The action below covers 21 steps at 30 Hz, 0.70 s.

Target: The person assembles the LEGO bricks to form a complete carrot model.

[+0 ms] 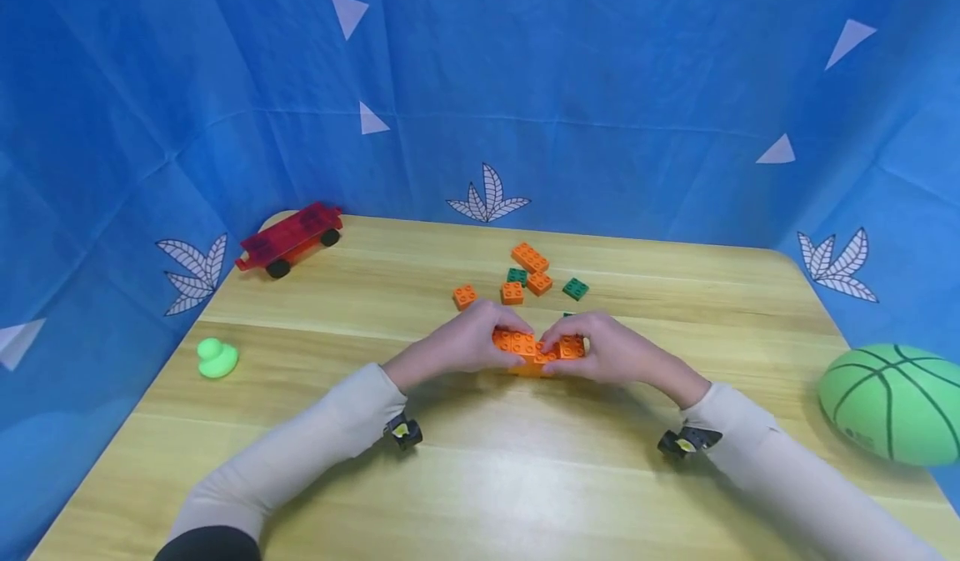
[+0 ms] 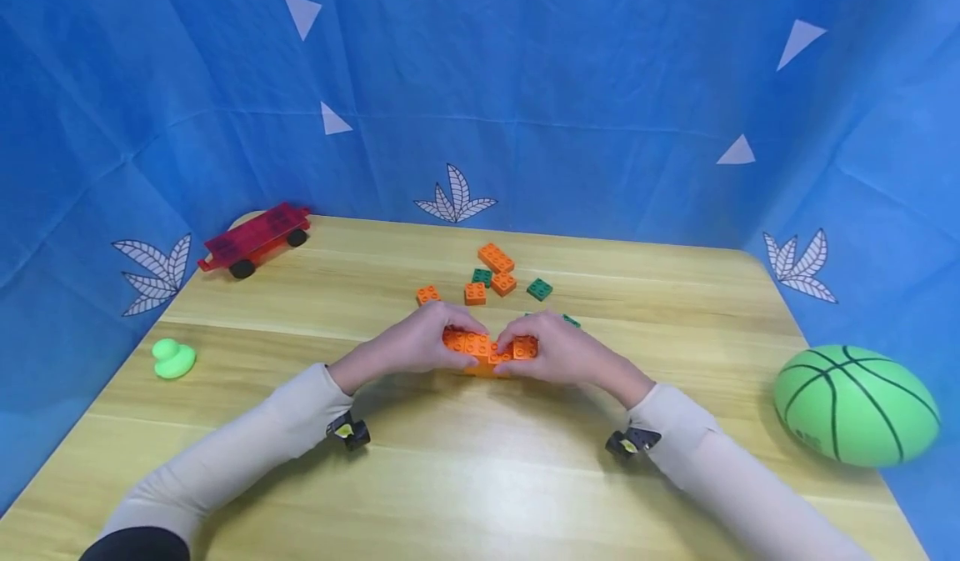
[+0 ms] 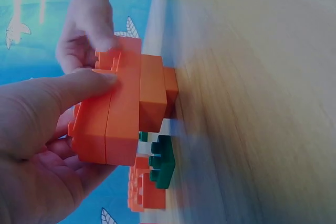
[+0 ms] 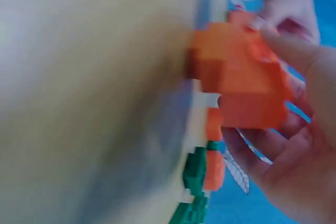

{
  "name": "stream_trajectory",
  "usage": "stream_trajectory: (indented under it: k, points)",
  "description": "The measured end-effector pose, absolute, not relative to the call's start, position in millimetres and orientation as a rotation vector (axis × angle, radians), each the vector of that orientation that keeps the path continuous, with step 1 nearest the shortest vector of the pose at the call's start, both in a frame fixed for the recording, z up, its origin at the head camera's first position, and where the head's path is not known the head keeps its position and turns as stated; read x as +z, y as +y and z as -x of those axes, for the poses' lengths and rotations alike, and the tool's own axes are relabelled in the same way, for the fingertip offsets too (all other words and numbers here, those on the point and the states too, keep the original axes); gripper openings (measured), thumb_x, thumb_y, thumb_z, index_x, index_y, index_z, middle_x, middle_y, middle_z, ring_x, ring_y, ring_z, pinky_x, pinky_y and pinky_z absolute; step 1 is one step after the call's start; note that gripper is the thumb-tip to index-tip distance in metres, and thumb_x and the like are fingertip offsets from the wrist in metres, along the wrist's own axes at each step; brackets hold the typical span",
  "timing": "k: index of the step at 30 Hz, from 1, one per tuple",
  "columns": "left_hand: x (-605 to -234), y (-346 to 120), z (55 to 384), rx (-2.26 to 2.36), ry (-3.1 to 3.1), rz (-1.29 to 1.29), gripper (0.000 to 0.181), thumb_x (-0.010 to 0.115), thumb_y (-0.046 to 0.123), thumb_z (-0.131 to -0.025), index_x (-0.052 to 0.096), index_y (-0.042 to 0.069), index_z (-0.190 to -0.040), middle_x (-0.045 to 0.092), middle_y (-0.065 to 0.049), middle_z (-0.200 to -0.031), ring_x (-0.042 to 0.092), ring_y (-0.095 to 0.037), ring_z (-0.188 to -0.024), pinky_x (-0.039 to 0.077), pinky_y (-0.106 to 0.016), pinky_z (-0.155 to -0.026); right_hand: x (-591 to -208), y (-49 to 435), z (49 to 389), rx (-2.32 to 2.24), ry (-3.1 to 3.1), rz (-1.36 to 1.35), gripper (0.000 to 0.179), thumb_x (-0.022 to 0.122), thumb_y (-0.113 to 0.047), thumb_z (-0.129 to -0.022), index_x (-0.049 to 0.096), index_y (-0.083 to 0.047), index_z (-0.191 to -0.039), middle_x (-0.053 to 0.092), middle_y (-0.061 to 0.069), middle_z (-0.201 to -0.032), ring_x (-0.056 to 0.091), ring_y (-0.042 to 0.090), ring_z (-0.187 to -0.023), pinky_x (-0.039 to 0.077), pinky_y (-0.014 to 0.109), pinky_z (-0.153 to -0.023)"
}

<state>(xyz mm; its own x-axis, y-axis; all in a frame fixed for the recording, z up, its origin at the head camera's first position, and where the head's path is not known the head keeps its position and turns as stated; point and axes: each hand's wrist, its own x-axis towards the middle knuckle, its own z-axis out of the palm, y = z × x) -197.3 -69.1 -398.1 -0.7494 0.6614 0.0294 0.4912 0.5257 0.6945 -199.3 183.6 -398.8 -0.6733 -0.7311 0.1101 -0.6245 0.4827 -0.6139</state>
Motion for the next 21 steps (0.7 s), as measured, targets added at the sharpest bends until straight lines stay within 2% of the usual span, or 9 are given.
stream_trajectory:
  k: [2,5,8,14,17,21]
  points:
    - [-400,-69,198,1.048,2.520,-0.956,0.035,0.084,0.016,-0.085,0.077,0.010,-0.120,0.078,-0.002,-0.117,0.067,-0.012,-0.100,0.055,-0.026,-0.087,-392,185,208,-0.984,2.547,1.128,0.017,0.078,-0.026,-0.093,0.077,-0.018,-0.108,0.078,-0.004,-0.107,0.070,0.011,-0.096,0.060,0.034,-0.087]
    - [-400,-70,199,1.048,2.508,-0.920,0.036,0.084,0.018,-0.086,0.077,0.010,-0.120,0.077,-0.001,-0.117,0.065,-0.011,-0.100,0.055,-0.026,-0.087,-382,185,228,-1.031,2.597,1.009,0.017,0.074,-0.022,-0.096,0.077,-0.013,-0.111,0.078,0.001,-0.106,0.072,0.016,-0.096,0.060,0.042,-0.087]
    - [-400,-71,200,1.030,2.503,-0.892,0.037,0.084,0.019,-0.085,0.076,0.010,-0.120,0.077,-0.002,-0.120,0.067,-0.011,-0.109,0.055,-0.029,-0.095,-377,184,248,-1.000,2.681,0.887,0.023,0.070,-0.024,-0.099,0.075,-0.009,-0.115,0.078,0.006,-0.109,0.072,0.022,-0.098,0.060,0.045,-0.087]
    - [-397,-72,199,1.011,2.494,-0.867,0.039,0.085,0.019,-0.085,0.075,0.008,-0.121,0.076,-0.004,-0.122,0.068,-0.017,-0.114,0.055,-0.034,-0.101,-383,176,278,-0.879,2.752,0.678,0.041,0.069,-0.030,-0.099,0.068,-0.003,-0.129,0.075,0.015,-0.118,0.071,0.030,-0.105,0.059,0.048,-0.089]
    - [-397,-71,200,0.998,2.498,-0.868,0.041,0.085,0.019,-0.085,0.074,0.007,-0.123,0.075,-0.005,-0.124,0.067,-0.018,-0.118,0.054,-0.034,-0.105,-391,171,287,-0.811,2.768,0.617,0.045,0.070,-0.031,-0.098,0.066,-0.001,-0.132,0.073,0.018,-0.121,0.071,0.032,-0.106,0.058,0.048,-0.090]
    - [-397,-69,201,0.973,2.501,-0.895,0.041,0.084,0.019,-0.085,0.074,0.008,-0.124,0.075,-0.005,-0.125,0.067,-0.018,-0.119,0.053,-0.034,-0.106,-401,165,296,-0.719,2.791,0.507,0.053,0.073,-0.040,-0.094,0.067,-0.002,-0.131,0.073,0.018,-0.122,0.069,0.032,-0.110,0.059,0.048,-0.091]
